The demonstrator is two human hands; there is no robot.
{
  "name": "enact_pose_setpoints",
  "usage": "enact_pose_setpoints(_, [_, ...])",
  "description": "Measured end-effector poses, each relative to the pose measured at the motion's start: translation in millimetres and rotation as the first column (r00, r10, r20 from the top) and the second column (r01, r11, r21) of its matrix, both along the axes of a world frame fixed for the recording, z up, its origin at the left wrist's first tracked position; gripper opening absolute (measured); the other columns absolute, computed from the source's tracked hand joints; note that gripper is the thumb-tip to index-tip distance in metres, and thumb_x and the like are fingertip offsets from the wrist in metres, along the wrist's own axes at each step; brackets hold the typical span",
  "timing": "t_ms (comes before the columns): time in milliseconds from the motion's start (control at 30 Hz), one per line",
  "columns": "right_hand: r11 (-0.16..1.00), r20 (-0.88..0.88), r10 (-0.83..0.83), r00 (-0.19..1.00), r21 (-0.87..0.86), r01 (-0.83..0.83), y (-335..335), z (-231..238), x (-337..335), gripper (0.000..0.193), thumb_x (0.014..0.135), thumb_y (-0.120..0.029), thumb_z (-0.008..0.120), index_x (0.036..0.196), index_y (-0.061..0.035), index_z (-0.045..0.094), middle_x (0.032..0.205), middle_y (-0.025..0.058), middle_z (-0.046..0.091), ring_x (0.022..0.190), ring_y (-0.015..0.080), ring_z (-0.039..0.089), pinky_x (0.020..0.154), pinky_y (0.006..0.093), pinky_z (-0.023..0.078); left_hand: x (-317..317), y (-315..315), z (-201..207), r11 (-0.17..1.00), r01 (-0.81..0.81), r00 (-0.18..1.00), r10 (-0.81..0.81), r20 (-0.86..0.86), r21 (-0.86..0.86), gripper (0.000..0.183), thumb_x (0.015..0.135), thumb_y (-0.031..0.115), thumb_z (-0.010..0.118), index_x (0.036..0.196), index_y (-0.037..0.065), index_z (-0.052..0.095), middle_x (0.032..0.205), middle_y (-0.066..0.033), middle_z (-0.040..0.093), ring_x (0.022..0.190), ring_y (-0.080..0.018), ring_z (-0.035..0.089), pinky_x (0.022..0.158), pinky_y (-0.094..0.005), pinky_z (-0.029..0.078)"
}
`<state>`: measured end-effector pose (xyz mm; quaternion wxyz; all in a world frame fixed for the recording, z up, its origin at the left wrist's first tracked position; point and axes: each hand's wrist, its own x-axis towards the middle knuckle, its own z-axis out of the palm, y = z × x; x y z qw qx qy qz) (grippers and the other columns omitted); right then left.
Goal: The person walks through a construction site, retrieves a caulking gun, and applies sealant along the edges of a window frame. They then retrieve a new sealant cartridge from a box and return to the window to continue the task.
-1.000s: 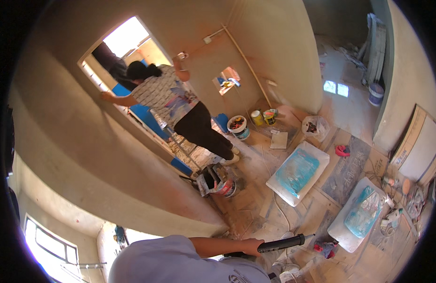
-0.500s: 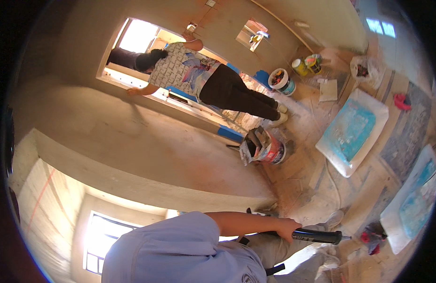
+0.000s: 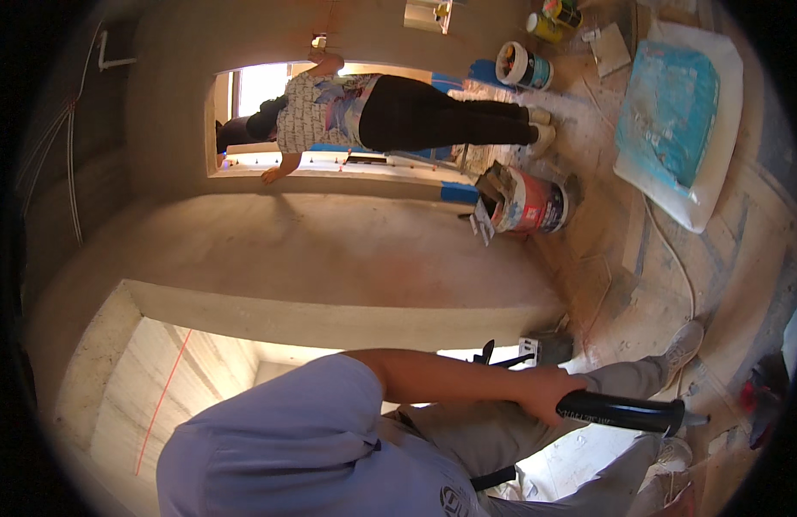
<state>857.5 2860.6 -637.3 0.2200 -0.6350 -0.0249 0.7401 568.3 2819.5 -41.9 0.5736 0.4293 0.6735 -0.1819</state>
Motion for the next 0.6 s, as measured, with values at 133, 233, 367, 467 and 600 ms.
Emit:
enact_pose_setpoints(133, [0.998, -0.024, -0.053, 0.998, -0.029, 0.053, -14, -38, 7, 0.047, 0.097, -0.045, 0.06, 0.118, -0.0037, 0.063, 0.11, 0.0151, 0.068, 0.099, 0.0294, 0.067, 0.088, 0.0451, 0.055, -6, 8, -4, 1.0, 0.004, 0.999, -0.004, -0.042, 0.002, 0.059, 0.065, 0.034, 0.079, 0.113, 0.006, 0.059, 0.092, -0.0221, 0.069, 0.091, -0.041, 0.068, 0.08, -0.0469, 0.054])
enact_pose_setpoints(233, [0.995, -0.03, -0.09, 0.995, -0.039, 0.089, -20, -57, 12, 0.046, 0.098, -0.045, 0.061, 0.119, -0.004, 0.062, 0.111, 0.0148, 0.068, 0.1, 0.0293, 0.067, 0.088, 0.0452, 0.055, -10, 10, -5, 1.0, 0.015, 0.998, -0.016, -0.066, -0.012, 0.061, 0.065, 0.035, 0.079, 0.114, 0.005, 0.059, 0.09, -0.0222, 0.069, 0.089, -0.0413, 0.068, 0.08, -0.047, 0.054])
enact_pose_setpoints(367, [0.99, -0.028, -0.137, 0.99, -0.043, 0.136, -21, -73, 24, 0.046, 0.098, -0.044, 0.061, 0.121, -0.0045, 0.062, 0.112, 0.0145, 0.068, 0.101, 0.0293, 0.067, 0.088, 0.0453, 0.055, -7, 12, -9, 0.998, 0.063, 0.994, -0.064, -0.091, -0.009, 0.06, 0.066, 0.034, 0.077, 0.115, 0.005, 0.059, 0.086, -0.0214, 0.069, 0.085, -0.0407, 0.069, 0.078, -0.0477, 0.055])
enact_pose_setpoints(467, [0.986, -0.024, -0.164, 0.986, -0.043, 0.163, -24, -80, 34, 0.046, 0.098, -0.044, 0.061, 0.122, -0.0048, 0.061, 0.113, 0.0142, 0.067, 0.101, 0.0293, 0.067, 0.088, 0.0453, 0.055, -5, 19, -9, 0.996, 0.05, 0.992, -0.058, -0.108, -0.079, 0.064, 0.064, 0.035, 0.078, 0.116, 0.004, 0.059, 0.09, -0.0229, 0.069, 0.088, -0.0421, 0.068, 0.08, -0.0491, 0.054])
enact_pose_setpoints(600, [0.977, -0.017, -0.211, 0.977, -0.041, 0.21, -31, -96, 41, 0.045, 0.098, -0.043, 0.062, 0.123, -0.0052, 0.06, 0.114, 0.0139, 0.067, 0.102, 0.0293, 0.066, 0.089, 0.0454, 0.055, -1, 31, -3, 0.988, 0.025, 0.99, -0.045, -0.132, -0.153, 0.066, 0.063, 0.035, 0.078, 0.118, 0.003, 0.059, 0.093, -0.0244, 0.069, 0.091, -0.0426, 0.067, 0.082, -0.0493, 0.054])
